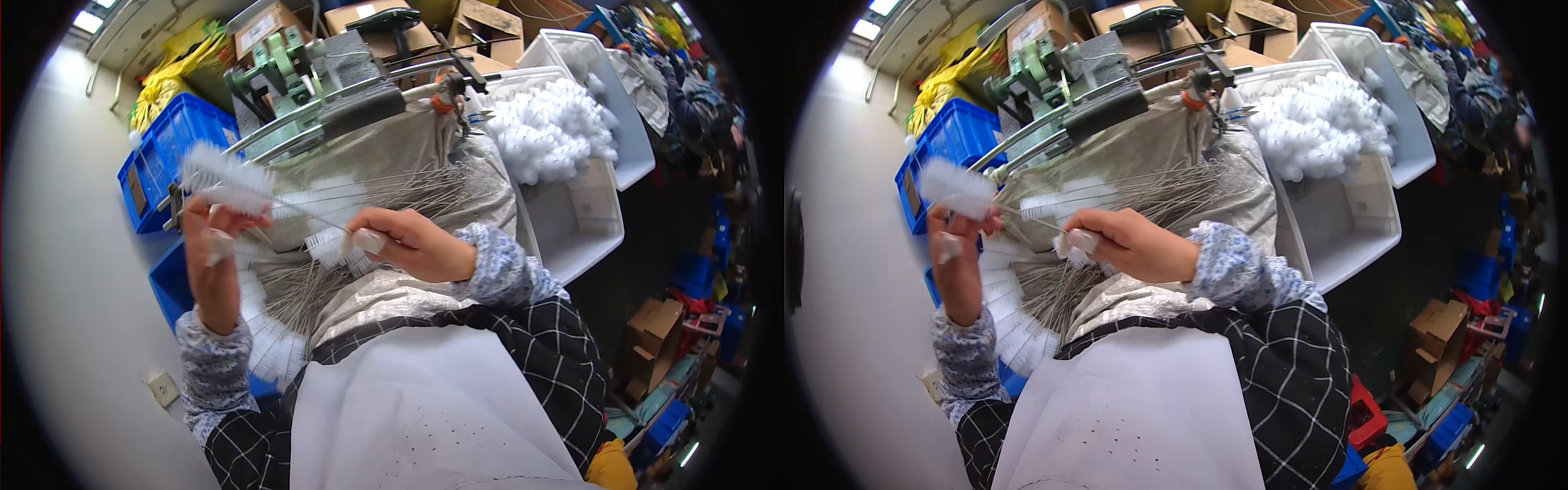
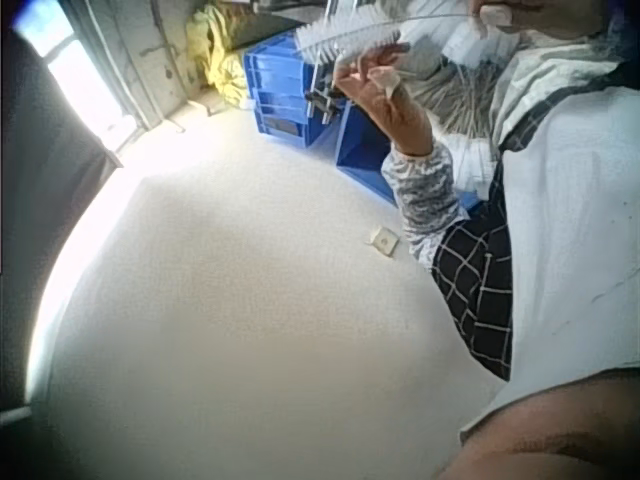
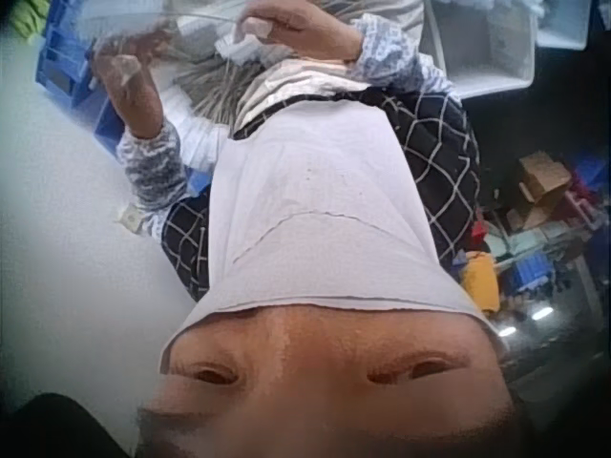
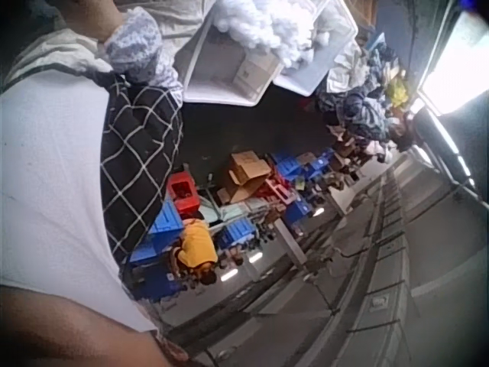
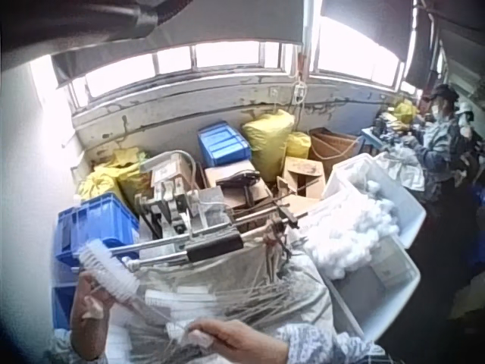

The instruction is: The recorder uses a specialized machine to assemble white-bristled wire brushes, then uses a hairdryer to finish or clean them.

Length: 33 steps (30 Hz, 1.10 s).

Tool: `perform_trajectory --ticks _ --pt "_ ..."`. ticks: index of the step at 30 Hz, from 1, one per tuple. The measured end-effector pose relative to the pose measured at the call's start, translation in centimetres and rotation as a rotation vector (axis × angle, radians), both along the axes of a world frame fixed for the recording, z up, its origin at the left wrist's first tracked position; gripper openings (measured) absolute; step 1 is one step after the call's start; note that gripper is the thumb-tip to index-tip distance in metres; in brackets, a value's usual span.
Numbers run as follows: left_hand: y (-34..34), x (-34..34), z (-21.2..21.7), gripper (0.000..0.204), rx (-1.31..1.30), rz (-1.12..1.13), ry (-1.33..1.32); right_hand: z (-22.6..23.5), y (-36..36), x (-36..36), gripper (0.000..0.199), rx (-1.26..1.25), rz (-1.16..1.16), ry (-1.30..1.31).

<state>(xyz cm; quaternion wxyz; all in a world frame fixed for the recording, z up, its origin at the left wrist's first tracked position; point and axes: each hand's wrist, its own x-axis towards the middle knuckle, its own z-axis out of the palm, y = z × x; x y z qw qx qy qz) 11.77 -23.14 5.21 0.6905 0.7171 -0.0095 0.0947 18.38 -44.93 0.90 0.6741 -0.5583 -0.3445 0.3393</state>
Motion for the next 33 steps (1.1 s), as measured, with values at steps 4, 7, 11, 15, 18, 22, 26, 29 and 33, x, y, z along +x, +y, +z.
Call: perform_trajectory --ticks 4,7,11,15,18,22,26,29,33 --pt "-7.5 1.5 0.5 0.024 0.072 -0.207 0.119 -0.5 0.1 -1.1 0.014 -0.007 -0.315 -0.428" --pt "-8.2 2.7 1.0 0.02 0.149 -0.264 0.132 -1.9 -2.4 1.1 0.021 -0.06 -0.234 -0.662" --pt "-5.8 3.1 1.6 0.02 0.293 -0.335 0.418 -6.7 -12.6 11.2 0.025 -0.51 -0.554 -0.309" --pt "-6.0 1.7 -0.2 0.014 0.077 -0.226 0.613 -17.9 -19.5 25.7 0.025 -0.624 -0.873 -0.276" --pt "-5.9 -0.5 -1.4 0.012 0.14 -0.293 0.71 -22.4 -14.8 34.4 0.033 -0.851 -0.7 -0.379" --pt "-5.2 -2.1 -2.2 0.022 -0.041 -0.185 0.894 -35.6 -7.8 41.5 0.043 -0.9 -0.669 -0.231" --pt "-3.1 -7.2 -5.8 0.024 0.041 -0.049 1.024 -34.1 -1.2 42.0 0.078 -0.87 -0.582 -0.047" --pt "-3.2 -6.3 -5.8 0.021 -0.046 -0.039 1.033 -31.5 0.5 42.0 0.086 -0.949 -0.6 0.023" --pt "-3.6 -6.1 -6.5 0.019 -0.183 0.037 0.921 -27.4 1.8 41.3 0.086 -1.046 -0.516 -0.037"
